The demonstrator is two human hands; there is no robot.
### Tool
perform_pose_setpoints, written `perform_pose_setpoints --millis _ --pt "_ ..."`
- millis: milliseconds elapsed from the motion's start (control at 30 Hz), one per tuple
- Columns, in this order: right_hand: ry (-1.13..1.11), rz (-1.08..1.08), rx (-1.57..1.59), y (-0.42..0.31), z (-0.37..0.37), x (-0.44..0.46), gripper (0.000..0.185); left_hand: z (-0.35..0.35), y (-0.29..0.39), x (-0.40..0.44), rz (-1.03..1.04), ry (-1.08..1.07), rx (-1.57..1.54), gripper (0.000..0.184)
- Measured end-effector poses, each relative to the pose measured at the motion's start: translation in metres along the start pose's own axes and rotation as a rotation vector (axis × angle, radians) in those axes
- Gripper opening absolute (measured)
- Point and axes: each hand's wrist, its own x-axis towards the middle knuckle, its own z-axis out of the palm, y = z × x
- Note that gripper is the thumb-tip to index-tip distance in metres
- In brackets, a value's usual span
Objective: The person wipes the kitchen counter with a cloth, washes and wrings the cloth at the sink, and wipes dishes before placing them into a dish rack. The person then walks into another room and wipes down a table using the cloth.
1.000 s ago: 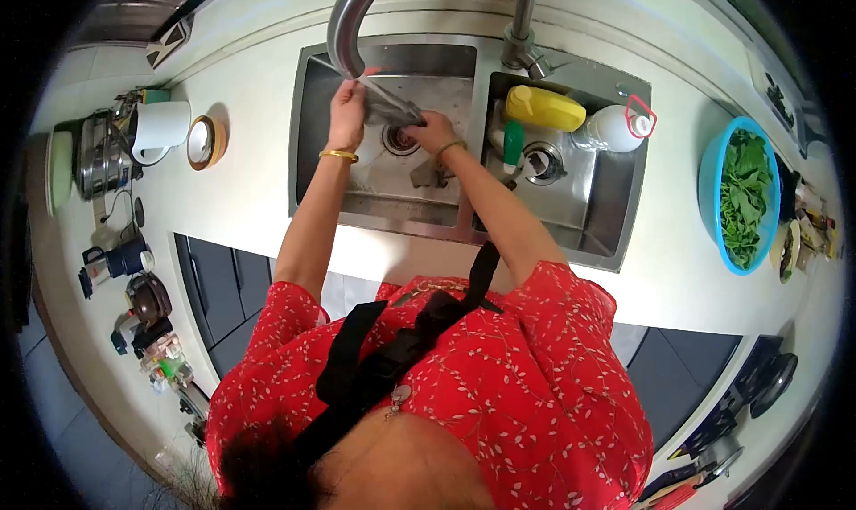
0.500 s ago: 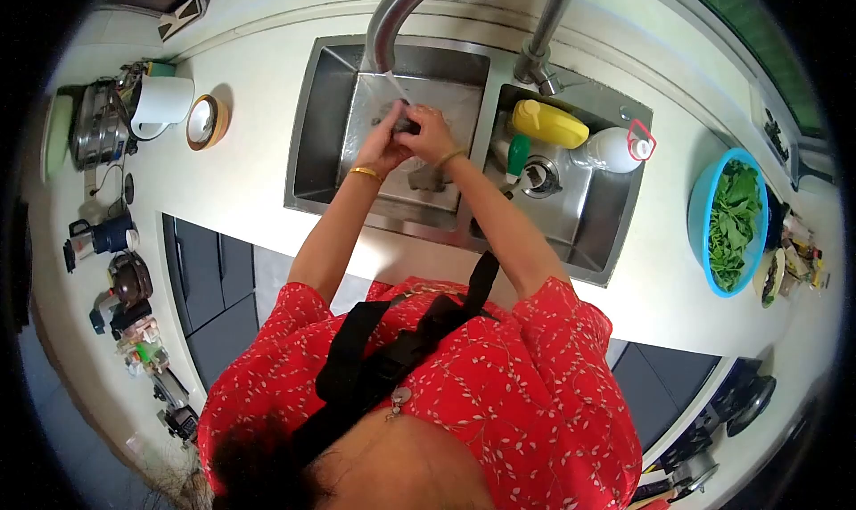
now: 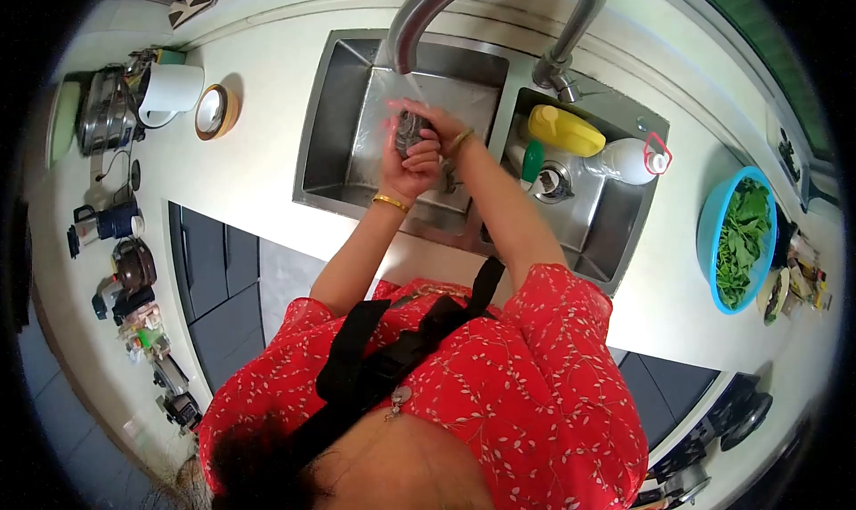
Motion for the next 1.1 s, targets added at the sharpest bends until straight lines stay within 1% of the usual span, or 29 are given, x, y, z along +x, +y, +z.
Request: perform_pose_setpoints --millis 33,67,167,233,333,367,467,567,667,800,833,867,933,967,1033,1067,1100 --pt "0.015 -0.032 -0.140 -0.006 0.002 0.001 0.046 -0.001 0.002 -0.002 -0.004 0.049 0.013 0.038" --pt "0.030 -0.065 -0.281 -0.011 0.006 0.001 0.044 -0.004 0.005 -0.003 -0.016 0.095 0.101 0.034" --pt "0.108 0.051 -0.343 -0.016 0.011 0.003 0.042 -0.015 0.024 -0.005 -0.062 0.255 0.390 0.024" --pt "0.174 0.025 -0.399 -0.012 0.011 0.007 0.038 -0.015 0.033 -0.007 -0.096 0.384 0.617 0.019" --pt "0.312 -0.037 -0.401 0.001 -0.006 0.020 0.031 -0.012 0.039 -0.002 -0.062 0.549 1.038 0.020" --pt "0.366 -0.061 -0.388 0.006 -0.013 0.023 0.028 -0.014 0.046 0.000 -0.104 0.620 1.129 0.015" --pt "0.685 -0.168 -0.387 0.012 -0.004 0.019 0.018 -0.012 0.041 0.016 -0.127 0.738 2.260 0.019" --pt "0.962 -0.245 -0.292 0.018 -0.018 0.018 0.017 -0.068 0.067 0.030 0.169 0.585 2.768 0.030" --pt "1.088 -0.414 -0.002 0.018 -0.030 0.013 0.019 -0.022 0.035 0.035 0.284 0.648 2.803 0.031" --pt "1.109 -0.400 -0.666 -0.002 -0.046 -0.019 0.040 0.000 0.024 0.045 0.293 0.591 2.984 0.031" --pt "1.091 -0.334 -0.605 -0.004 -0.060 -0.023 0.045 0.002 0.028 0.050 0.291 0.506 3.060 0.027" --pt "1.091 -0.328 -0.580 -0.004 -0.074 -0.029 0.044 0.004 0.028 0.053 0.348 0.430 3.133 0.027" --pt "1.083 -0.311 -0.532 -0.006 -0.061 -0.049 0.043 0.024 0.022 0.057 0.471 0.281 3.270 0.027" --pt "1.082 -0.392 -0.455 -0.008 -0.050 -0.058 0.037 0.030 0.022 0.061 0.496 0.174 3.336 0.026" --pt "1.049 -0.433 -0.556 -0.014 -0.040 -0.078 0.034 0.044 0.022 0.065 0.540 -0.054 3.455 0.026" --pt "1.030 -0.452 -0.606 -0.017 -0.040 -0.087 0.032 0.052 0.018 0.066 0.517 -0.031 3.512 0.026" --pt "1.004 -0.358 -0.706 -0.022 -0.044 -0.096 0.029 0.062 0.012 0.066 0.489 -0.006 3.570 0.026"
